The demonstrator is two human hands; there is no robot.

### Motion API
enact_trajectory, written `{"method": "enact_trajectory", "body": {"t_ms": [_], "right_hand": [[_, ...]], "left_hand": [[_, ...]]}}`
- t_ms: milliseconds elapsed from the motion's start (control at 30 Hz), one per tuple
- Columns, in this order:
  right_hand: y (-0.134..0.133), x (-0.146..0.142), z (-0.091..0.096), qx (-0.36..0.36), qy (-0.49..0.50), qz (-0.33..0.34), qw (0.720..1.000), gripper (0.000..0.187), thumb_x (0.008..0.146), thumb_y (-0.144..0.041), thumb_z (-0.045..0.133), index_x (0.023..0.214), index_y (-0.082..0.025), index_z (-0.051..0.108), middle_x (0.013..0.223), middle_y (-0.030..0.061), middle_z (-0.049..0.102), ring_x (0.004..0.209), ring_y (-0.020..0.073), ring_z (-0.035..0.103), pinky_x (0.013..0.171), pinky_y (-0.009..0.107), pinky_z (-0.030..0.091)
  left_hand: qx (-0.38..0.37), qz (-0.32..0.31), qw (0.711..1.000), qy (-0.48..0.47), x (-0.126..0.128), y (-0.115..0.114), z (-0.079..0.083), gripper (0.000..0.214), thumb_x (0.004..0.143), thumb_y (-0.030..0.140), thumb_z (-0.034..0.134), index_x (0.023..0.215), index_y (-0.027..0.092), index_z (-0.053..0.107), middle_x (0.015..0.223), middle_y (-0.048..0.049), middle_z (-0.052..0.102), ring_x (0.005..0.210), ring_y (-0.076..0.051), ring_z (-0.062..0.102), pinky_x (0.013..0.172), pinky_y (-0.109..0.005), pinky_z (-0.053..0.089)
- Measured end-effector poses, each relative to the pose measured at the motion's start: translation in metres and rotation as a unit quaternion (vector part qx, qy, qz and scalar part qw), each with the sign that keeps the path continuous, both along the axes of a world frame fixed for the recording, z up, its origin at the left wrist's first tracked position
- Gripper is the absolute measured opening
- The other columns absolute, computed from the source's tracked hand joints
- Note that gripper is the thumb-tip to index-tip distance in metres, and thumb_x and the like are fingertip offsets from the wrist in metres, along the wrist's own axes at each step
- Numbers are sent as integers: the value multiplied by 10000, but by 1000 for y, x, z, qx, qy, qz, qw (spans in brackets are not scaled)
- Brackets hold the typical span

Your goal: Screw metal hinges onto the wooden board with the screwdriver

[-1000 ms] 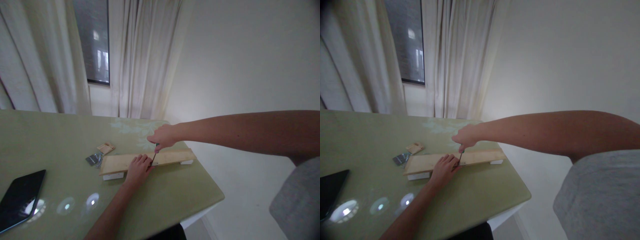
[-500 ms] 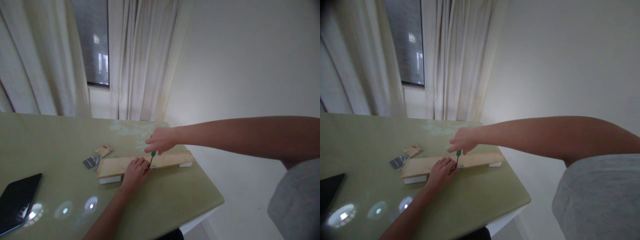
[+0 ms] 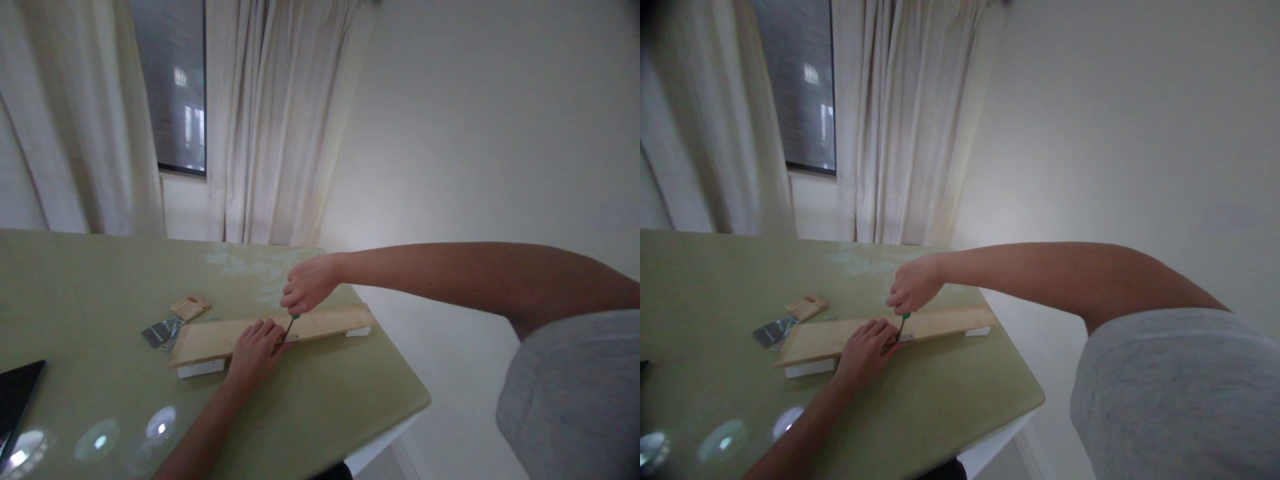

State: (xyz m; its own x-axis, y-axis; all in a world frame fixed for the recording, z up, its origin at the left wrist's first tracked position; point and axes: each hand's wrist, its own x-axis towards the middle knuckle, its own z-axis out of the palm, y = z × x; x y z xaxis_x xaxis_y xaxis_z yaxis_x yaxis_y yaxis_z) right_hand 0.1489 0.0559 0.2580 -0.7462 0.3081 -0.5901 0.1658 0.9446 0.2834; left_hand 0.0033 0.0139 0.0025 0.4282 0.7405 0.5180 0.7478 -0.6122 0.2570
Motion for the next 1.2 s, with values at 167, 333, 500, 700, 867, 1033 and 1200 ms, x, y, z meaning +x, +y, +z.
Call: {"method": "enact_trajectory", "body": {"t_ms": [167,333,500,700,867,1033,1200], "right_hand": [[5,-9,-5,21,-41,-120,992,448,1000,-510,612,830,-137,792,731,68,736,664,199,688,627,308,444],[3,0,0,12,-3,-73,997,221,958,-323,709,1153,-229,754,1104,94,777,1036,240,713,764,318,453],[-3,-1,-8,11,-16,-117,993,256,1003,-372,640,966,-166,786,939,105,785,914,233,734,725,314,457],[2,-7,-7,13,-28,-146,989,327,927,-465,735,1066,-172,779,950,84,788,845,225,730,665,299,448],[-5,-5,-3,0,-7,-40,999,165,997,-217,627,1075,-254,768,1144,76,776,1106,238,699,851,350,453],[-3,-15,-7,24,-46,-182,982,388,947,-504,692,876,-136,794,767,76,775,713,210,713,651,306,473],[-1,-9,-3,44,-8,-55,997,213,949,-350,723,1073,-190,786,1046,113,799,989,265,730,740,333,480]], "left_hand": [[-6,-2,1000,-1,0,-2,4,82,976,322,714,969,244,686,984,-29,698,967,-247,633,840,-366,439],[-10,-2,1000,5,0,-3,6,101,971,330,725,971,237,685,995,-31,698,982,-254,630,852,-372,446],[-2,-6,1000,-5,0,0,1,84,978,323,713,986,243,686,998,-32,699,976,-247,625,848,-368,444],[1,-5,1000,-2,-1,1,-1,95,973,330,717,979,243,681,995,-33,700,972,-249,624,853,-371,443],[6,-3,1000,-3,-1,0,1,82,973,321,712,970,246,677,990,-33,701,975,-251,620,853,-366,441],[-2,-6,1000,2,-1,-3,6,95,973,333,714,970,245,678,980,-33,704,959,-247,628,834,-361,440],[-2,2,1000,3,-1,-3,7,82,976,321,698,946,247,681,964,-32,701,950,-247,632,827,-368,442]]}}
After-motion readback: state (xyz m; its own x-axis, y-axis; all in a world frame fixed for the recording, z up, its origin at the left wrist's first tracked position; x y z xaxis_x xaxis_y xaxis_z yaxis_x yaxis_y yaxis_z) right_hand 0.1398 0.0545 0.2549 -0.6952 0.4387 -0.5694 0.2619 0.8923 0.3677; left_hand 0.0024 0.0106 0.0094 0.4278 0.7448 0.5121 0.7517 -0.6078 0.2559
